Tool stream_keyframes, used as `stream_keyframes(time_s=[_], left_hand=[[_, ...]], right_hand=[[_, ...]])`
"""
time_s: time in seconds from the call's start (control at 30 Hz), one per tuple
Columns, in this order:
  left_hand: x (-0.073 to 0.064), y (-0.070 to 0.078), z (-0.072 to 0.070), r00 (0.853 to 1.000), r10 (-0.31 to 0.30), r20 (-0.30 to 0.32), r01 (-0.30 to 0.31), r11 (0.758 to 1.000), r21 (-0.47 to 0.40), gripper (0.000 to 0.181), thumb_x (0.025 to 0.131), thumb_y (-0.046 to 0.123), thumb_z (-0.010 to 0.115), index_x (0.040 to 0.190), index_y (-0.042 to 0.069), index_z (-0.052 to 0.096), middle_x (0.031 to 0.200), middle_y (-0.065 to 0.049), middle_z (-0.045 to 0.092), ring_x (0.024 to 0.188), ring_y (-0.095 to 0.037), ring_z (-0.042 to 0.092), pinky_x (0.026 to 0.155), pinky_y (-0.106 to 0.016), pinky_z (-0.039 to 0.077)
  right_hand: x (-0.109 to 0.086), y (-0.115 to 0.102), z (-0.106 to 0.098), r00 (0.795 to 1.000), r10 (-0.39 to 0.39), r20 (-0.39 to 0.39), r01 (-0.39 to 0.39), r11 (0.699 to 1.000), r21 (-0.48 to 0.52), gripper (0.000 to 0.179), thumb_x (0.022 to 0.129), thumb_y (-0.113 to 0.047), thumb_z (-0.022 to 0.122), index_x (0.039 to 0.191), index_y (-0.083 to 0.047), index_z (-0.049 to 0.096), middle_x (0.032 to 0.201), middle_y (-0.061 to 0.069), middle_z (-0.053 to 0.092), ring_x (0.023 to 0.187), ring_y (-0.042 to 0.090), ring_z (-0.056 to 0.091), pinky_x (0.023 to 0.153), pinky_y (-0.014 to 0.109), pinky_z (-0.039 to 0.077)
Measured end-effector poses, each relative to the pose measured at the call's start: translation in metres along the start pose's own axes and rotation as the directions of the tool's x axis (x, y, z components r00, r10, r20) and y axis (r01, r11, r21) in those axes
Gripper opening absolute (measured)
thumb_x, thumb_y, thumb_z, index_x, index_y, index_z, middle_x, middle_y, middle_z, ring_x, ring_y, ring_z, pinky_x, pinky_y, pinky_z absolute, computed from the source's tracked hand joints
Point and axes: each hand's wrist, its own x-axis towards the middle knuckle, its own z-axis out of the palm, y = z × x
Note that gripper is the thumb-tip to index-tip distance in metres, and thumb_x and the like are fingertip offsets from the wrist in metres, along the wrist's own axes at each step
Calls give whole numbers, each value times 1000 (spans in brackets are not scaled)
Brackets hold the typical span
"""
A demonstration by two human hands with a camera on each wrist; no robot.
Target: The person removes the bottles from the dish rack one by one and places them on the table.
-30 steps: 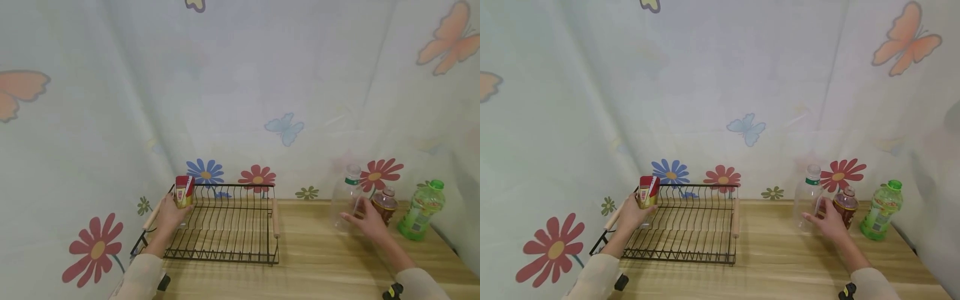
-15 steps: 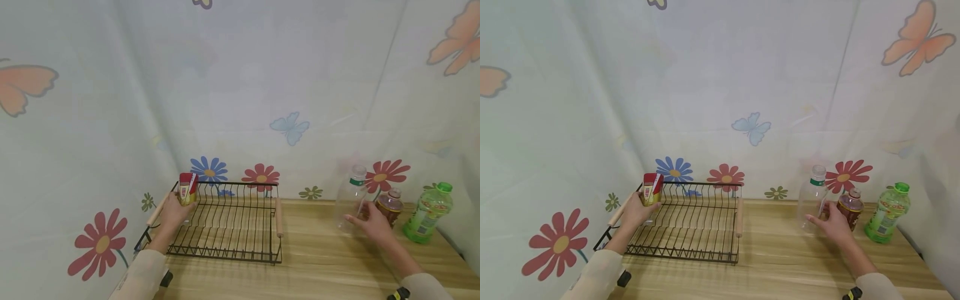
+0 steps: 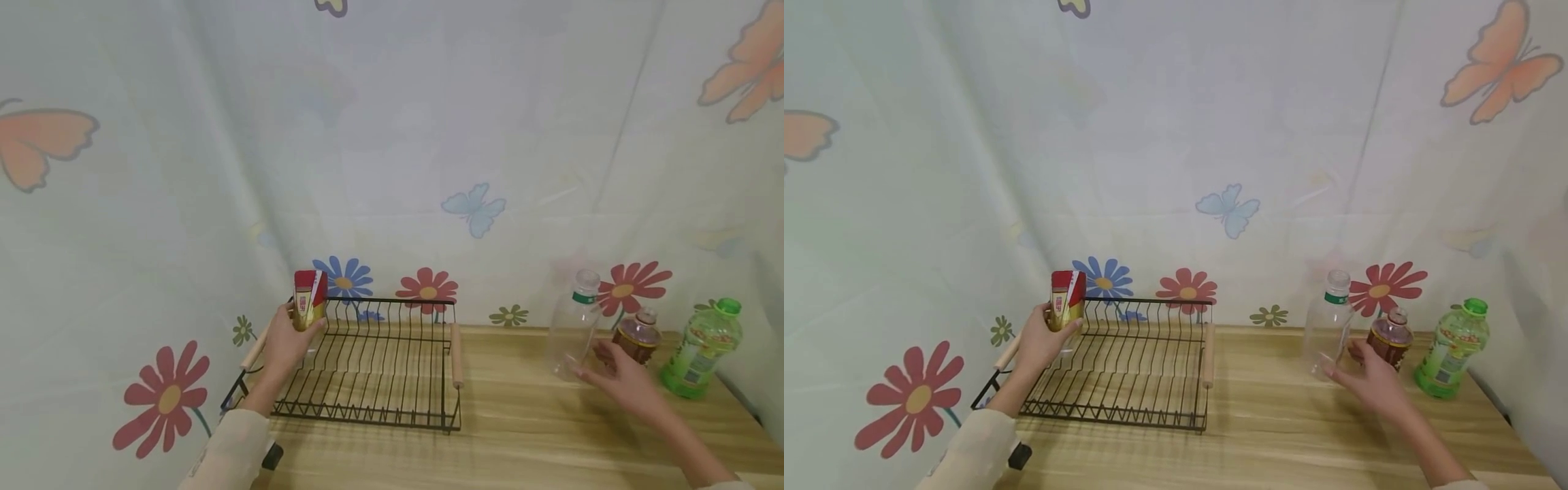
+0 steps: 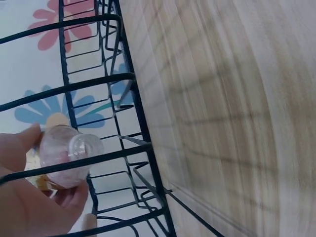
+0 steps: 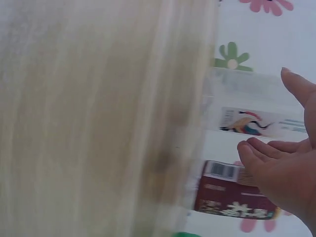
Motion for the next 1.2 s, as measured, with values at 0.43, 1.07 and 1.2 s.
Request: stream_keyframes(time_s=[0.43, 1.07, 1.2], left_hand=[[-23, 63, -8, 958, 271, 92, -267, 962, -49, 92, 92, 50, 82, 161, 9, 38, 140, -15, 57, 117, -32, 62, 91, -49, 58], [-94, 164, 14, 715, 660, 230, -695, 706, 137, 79, 84, 38, 92, 150, 17, 56, 137, 1, 60, 115, -16, 60, 86, -30, 60], [-103, 175, 20, 684, 675, 275, -726, 664, 176, 79, 84, 40, 92, 152, 19, 55, 139, 3, 59, 120, -16, 57, 89, -31, 59]], right_hand=[[-24, -64, -22, 944, -239, -229, 202, 964, -175, 67, 92, -32, 86, 137, 8, 57, 115, 21, 66, 99, 39, 68, 77, 46, 62], [-14, -184, -1, 757, -627, -186, 550, 764, -337, 87, 75, -28, 98, 147, -4, 56, 143, 10, 57, 126, 33, 60, 93, 56, 58], [-9, -199, 4, 716, -679, -160, 594, 714, -371, 96, 71, -33, 100, 150, -3, 55, 148, 11, 56, 132, 33, 57, 100, 55, 55]])
